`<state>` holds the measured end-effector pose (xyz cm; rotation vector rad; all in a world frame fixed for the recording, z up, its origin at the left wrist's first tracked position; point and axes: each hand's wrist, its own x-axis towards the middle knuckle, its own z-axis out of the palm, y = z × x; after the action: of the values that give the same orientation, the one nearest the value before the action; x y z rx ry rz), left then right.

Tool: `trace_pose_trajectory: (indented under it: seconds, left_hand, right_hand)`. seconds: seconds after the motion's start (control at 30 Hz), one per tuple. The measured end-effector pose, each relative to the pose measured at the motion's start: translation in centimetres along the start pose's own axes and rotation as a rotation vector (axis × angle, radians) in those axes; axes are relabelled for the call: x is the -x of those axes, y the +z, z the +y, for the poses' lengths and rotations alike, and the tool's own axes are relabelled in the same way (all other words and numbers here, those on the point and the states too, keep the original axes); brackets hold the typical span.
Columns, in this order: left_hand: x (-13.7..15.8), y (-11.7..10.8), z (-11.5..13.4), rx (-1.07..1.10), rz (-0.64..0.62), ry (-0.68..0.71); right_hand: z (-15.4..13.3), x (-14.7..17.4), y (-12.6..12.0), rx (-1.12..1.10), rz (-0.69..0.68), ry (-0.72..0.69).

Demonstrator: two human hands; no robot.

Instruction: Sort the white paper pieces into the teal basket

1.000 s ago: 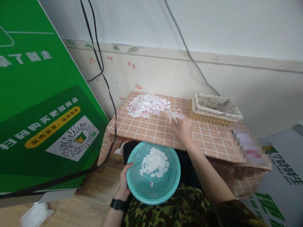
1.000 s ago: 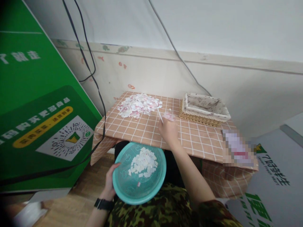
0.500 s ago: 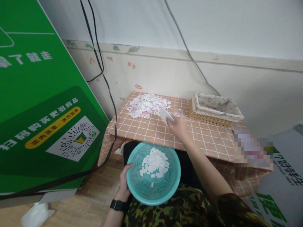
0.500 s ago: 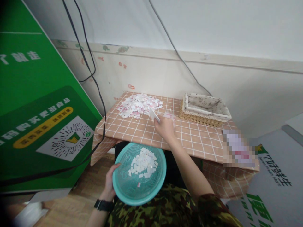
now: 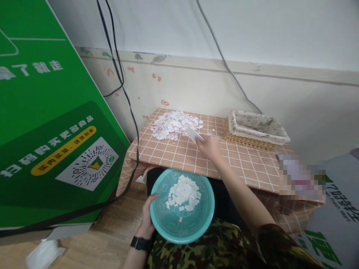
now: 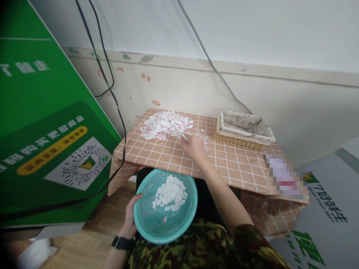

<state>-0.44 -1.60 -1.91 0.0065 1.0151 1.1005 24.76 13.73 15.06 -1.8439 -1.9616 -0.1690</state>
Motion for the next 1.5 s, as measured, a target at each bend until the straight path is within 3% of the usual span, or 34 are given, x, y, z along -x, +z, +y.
trace_pose_trajectory:
  seconds: [0.4,0.6,0.73,0.87,1.2,1.5]
  left_hand:
    - [0.1,-0.1,0.0,0.003,-0.007,0.005]
    - [0.3,0.3,0.0,0.015,0.005,0.019]
    - [0.4,0.4,0.1,0.010,-0.005,-0.003]
    - [0.3,0.2,0.0,0.013,-0.008,0.008]
    - [0.4,0.4,0.1,0.011,-0.008,-0.010]
    - [0.3,0.1,0.0,0.005,-0.020,-0.014]
  right_hand:
    - [0.6,-2.1,-0.3,0.026,-0.040,-0.029]
    - [0.8,-2.2,-1.2,-0.126,-0.079,-0.087]
    - [1.0,-2.1,-1.6,-0.194,-0.054,-0.038]
    - [1.4,-2.9,-1.5,-0.184,0.009,0.006]
    - [1.5,-4.3,-1.7,-0.131,-0.068,-0.118]
    - [0.7,-3.8,-0.9,-0.034,-0.066,-0.079]
